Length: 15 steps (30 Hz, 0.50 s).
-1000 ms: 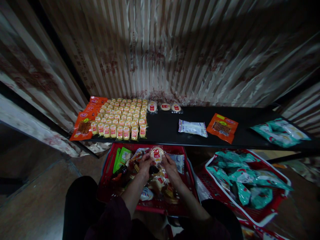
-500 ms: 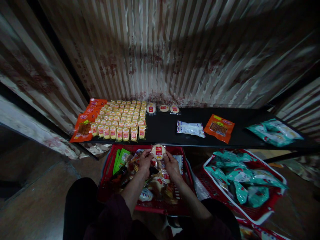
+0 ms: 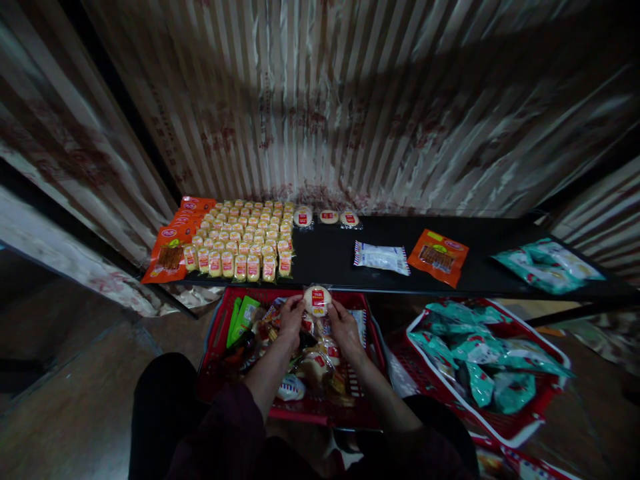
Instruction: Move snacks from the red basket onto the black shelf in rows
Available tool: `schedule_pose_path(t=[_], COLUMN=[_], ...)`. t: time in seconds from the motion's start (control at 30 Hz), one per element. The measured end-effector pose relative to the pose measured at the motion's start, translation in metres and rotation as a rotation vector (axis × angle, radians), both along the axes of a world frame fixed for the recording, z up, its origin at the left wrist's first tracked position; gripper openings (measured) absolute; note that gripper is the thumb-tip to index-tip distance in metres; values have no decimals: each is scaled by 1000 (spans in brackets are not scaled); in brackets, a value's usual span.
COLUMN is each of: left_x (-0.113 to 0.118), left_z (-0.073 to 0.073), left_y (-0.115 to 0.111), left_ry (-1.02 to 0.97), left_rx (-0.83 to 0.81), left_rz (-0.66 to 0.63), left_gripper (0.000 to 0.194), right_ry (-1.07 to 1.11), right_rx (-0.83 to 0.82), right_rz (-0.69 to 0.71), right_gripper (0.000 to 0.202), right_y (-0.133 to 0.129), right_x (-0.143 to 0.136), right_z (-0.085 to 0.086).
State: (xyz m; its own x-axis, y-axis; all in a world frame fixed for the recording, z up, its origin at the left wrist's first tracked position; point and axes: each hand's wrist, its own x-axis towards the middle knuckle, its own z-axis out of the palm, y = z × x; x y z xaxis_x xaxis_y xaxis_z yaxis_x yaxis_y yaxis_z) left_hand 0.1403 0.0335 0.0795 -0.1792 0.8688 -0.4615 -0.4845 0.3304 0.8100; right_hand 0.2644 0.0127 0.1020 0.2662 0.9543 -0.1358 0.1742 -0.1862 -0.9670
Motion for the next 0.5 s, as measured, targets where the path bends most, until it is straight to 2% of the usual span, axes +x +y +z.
schedule_pose_path(t=[0.1,0.23,0.4,0.5], left_x=[-1,-3,-10,-16], left_z=[0,1,-4,-5], left_y=[0,0,2,5], left_ry=[1,18,195,376], left_rx=[6,5,33,106], left_rz=[13,-16,-74,-192], left_gripper=[29,27,12,12], right_ry=[14,122,171,160], right_rx=[-10,-71,-119,-77], right_rz=[7,84,17,43], right_gripper=[55,42,70,68], right_y=[-2,-4,-5,-4], right_x=[3,8,12,12], right_z=[-4,-19,-31,-26])
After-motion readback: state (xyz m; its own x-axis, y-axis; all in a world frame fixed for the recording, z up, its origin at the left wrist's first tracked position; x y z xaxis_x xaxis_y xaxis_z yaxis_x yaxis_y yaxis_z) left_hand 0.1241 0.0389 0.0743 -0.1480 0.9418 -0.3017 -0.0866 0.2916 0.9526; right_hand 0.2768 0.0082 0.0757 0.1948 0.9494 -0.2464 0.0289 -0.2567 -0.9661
